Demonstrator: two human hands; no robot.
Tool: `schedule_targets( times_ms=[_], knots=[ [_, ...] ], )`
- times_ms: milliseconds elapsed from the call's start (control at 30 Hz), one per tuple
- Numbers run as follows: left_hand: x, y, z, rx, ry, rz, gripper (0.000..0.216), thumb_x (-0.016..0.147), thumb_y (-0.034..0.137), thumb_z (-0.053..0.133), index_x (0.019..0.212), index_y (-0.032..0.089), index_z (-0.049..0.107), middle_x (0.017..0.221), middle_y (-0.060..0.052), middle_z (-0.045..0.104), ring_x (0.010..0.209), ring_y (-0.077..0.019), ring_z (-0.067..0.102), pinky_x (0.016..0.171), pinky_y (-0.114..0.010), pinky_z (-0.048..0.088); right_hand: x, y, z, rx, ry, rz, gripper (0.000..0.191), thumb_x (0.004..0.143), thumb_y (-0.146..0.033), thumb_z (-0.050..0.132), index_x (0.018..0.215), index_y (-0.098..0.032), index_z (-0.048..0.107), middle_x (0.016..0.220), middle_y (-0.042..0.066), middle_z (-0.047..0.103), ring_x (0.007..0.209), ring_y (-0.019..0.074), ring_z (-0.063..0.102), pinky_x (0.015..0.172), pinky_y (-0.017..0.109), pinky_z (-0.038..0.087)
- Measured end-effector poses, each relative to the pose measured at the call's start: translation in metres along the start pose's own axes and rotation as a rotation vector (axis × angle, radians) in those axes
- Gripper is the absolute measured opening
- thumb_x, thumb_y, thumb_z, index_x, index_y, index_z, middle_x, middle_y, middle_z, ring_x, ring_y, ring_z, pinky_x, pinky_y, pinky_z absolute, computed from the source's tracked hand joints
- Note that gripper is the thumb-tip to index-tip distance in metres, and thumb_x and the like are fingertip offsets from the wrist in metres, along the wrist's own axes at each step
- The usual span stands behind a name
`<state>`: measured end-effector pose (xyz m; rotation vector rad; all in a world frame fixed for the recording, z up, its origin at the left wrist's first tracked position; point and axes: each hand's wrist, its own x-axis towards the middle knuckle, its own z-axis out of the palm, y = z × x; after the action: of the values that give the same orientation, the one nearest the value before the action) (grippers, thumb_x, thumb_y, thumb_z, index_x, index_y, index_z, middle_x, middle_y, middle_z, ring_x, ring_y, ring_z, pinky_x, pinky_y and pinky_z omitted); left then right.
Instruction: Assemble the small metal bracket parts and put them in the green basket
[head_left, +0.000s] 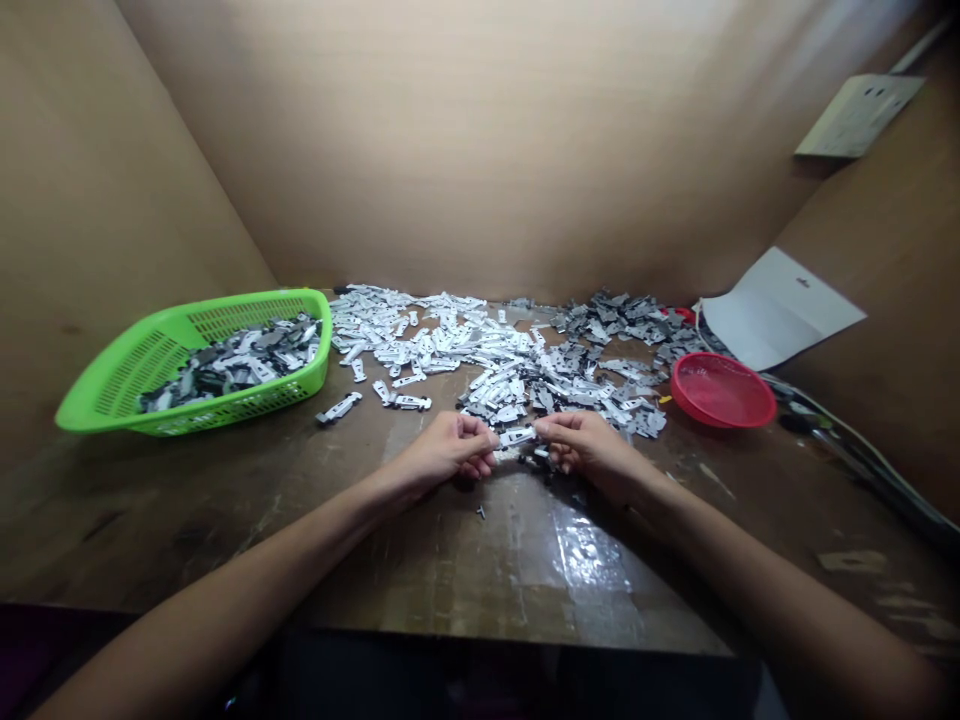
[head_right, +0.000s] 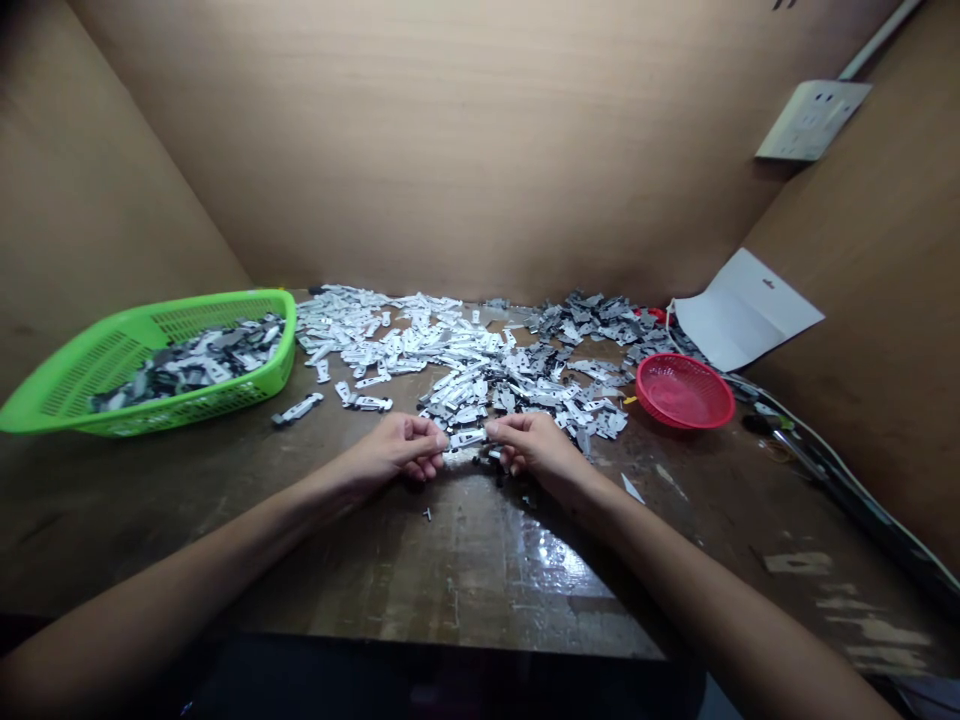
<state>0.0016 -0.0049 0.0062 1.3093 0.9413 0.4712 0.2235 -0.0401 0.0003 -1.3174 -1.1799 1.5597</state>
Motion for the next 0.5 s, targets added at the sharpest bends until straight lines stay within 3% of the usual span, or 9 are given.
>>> schedule_targets(
  times_ms=[100, 300, 500],
  knots=[
    [-0.002, 0.002, 0.002, 0.015, -0.003, -0.001, 0.032, 0.070, 0.042, 0.065, 0.076, 0.012, 0.059, 0.067, -0.006, 0.065, 0.055, -0.0105, 0.060, 0.050, -0.019, 0.045, 0.001, 0.002, -0.002, -0.047, -0.028, 0.013, 0.034, 0.069, -0.047, 0.066, 0.074, -0.014, 0.060, 0.050, -0.002, 0.051, 0.041, 0.0063, 0.041, 0.040, 0.018, 0.030],
    [-0.002, 0.001, 0.006, 0.050, -0.007, 0.037, 0.031, 0.072, 0.042, 0.063, 0.076, 0.012, 0.058, 0.067, -0.006, 0.065, 0.054, -0.0106, 0.060, 0.051, -0.020, 0.046, -0.001, 0.005, 0.005, -0.186, 0.046, -0.139, 0.032, 0.076, -0.047, 0.058, 0.070, -0.016, 0.054, 0.048, -0.005, 0.046, 0.040, 0.0060, 0.037, 0.039, 0.018, 0.027],
    [0.001, -0.002, 0.008, 0.040, 0.109, 0.066, 0.035, 0.070, 0.045, 0.065, 0.079, 0.014, 0.054, 0.068, -0.005, 0.063, 0.056, -0.0118, 0.061, 0.052, -0.021, 0.048, -0.001, 0.005, 0.014, -0.190, 0.094, -0.192, 0.032, 0.077, -0.048, 0.054, 0.077, -0.016, 0.058, 0.047, -0.005, 0.047, 0.039, 0.0066, 0.038, 0.038, 0.018, 0.028]
  ],
)
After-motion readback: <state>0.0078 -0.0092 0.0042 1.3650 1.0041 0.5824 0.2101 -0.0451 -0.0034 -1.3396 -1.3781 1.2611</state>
